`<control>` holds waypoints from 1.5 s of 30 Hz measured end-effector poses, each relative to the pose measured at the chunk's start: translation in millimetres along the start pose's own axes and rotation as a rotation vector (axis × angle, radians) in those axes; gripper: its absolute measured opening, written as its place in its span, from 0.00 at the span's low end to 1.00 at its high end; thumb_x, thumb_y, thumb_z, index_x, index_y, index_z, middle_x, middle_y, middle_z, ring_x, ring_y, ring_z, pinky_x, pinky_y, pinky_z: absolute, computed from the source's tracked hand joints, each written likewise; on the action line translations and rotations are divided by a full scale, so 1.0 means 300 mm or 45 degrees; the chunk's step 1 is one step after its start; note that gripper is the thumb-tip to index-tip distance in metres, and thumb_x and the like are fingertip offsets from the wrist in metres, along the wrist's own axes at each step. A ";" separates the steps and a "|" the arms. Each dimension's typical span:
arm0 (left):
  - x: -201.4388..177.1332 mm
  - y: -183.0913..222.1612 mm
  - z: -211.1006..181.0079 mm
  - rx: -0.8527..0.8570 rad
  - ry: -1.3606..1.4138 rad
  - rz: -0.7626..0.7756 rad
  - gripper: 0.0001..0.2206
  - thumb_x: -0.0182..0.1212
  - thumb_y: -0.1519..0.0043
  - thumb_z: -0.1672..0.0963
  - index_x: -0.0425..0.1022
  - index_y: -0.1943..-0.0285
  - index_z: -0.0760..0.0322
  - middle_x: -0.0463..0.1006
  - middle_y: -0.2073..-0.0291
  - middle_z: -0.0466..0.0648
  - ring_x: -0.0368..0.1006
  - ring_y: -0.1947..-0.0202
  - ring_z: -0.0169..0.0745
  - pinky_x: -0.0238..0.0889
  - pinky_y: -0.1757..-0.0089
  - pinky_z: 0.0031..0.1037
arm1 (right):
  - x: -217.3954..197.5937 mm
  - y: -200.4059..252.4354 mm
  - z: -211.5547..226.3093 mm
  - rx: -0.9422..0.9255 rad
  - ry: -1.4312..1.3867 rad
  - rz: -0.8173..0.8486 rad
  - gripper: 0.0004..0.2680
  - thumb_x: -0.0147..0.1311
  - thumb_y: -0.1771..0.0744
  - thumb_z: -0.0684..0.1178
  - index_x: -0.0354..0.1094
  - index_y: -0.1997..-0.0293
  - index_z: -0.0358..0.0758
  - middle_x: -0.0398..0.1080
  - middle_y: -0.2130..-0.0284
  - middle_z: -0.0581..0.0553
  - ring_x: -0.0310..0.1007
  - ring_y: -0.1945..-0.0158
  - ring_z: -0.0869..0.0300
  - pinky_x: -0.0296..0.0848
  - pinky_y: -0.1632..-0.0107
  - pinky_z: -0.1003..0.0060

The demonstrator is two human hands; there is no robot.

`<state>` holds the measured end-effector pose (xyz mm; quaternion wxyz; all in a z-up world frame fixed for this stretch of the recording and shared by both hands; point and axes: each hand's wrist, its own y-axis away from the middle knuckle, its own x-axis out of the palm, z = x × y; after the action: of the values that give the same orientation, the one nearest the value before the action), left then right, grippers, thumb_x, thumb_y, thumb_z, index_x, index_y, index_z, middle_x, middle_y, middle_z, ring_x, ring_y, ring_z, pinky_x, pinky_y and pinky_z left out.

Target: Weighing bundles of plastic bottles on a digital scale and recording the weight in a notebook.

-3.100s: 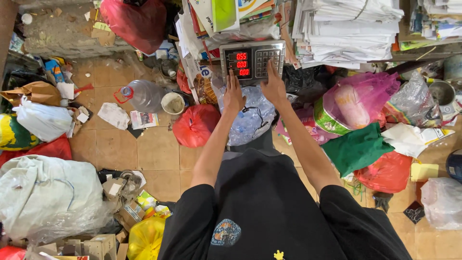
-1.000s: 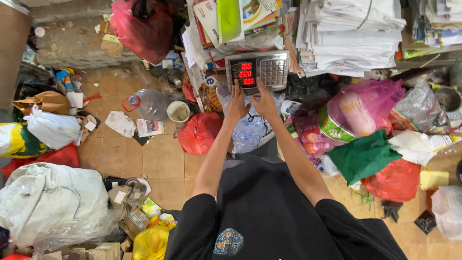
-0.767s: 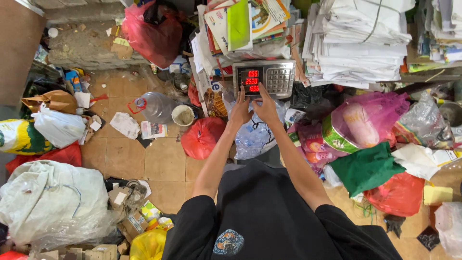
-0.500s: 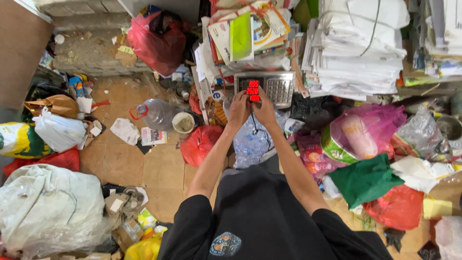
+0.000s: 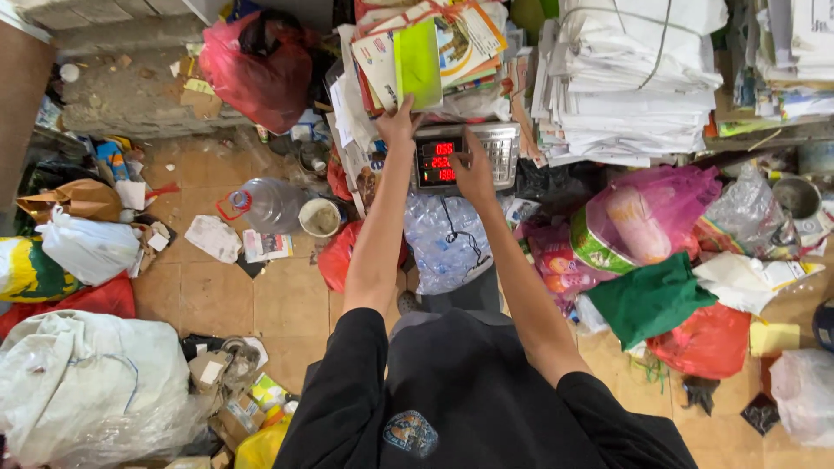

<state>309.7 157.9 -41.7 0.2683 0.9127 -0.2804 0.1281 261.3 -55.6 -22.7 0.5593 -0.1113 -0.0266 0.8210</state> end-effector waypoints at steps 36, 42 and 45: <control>-0.437 1.205 0.456 -0.291 0.496 0.243 0.12 0.62 0.32 0.56 0.73 0.43 0.67 0.80 0.53 0.49 0.78 0.53 0.45 0.73 0.53 0.38 | -0.523 0.720 0.215 0.323 -0.053 0.554 0.18 0.43 0.26 0.51 0.59 0.27 0.39 0.69 0.42 0.41 0.70 0.40 0.55 0.67 0.38 0.64; -0.282 1.339 0.284 -0.256 0.677 0.284 0.23 0.46 0.27 0.46 0.68 0.31 0.63 0.77 0.42 0.49 0.75 0.44 0.44 0.68 0.44 0.37 | -0.536 0.695 0.491 -0.438 0.661 0.634 0.25 0.55 0.32 0.51 0.53 0.26 0.38 0.49 0.27 0.31 0.48 0.26 0.35 0.50 0.28 0.45; -0.393 1.231 0.453 -0.282 0.852 0.321 0.30 0.40 0.30 0.41 0.67 0.32 0.63 0.74 0.42 0.53 0.71 0.43 0.51 0.65 0.43 0.42 | -0.513 0.713 0.606 -0.592 0.712 0.724 0.26 0.58 0.34 0.53 0.55 0.27 0.40 0.45 0.27 0.30 0.41 0.25 0.31 0.45 0.28 0.39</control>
<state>11.3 -124.4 -44.6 0.4243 0.7442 -0.2996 0.4200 81.3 -262.9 141.9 0.2578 -0.4537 -0.0264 0.8526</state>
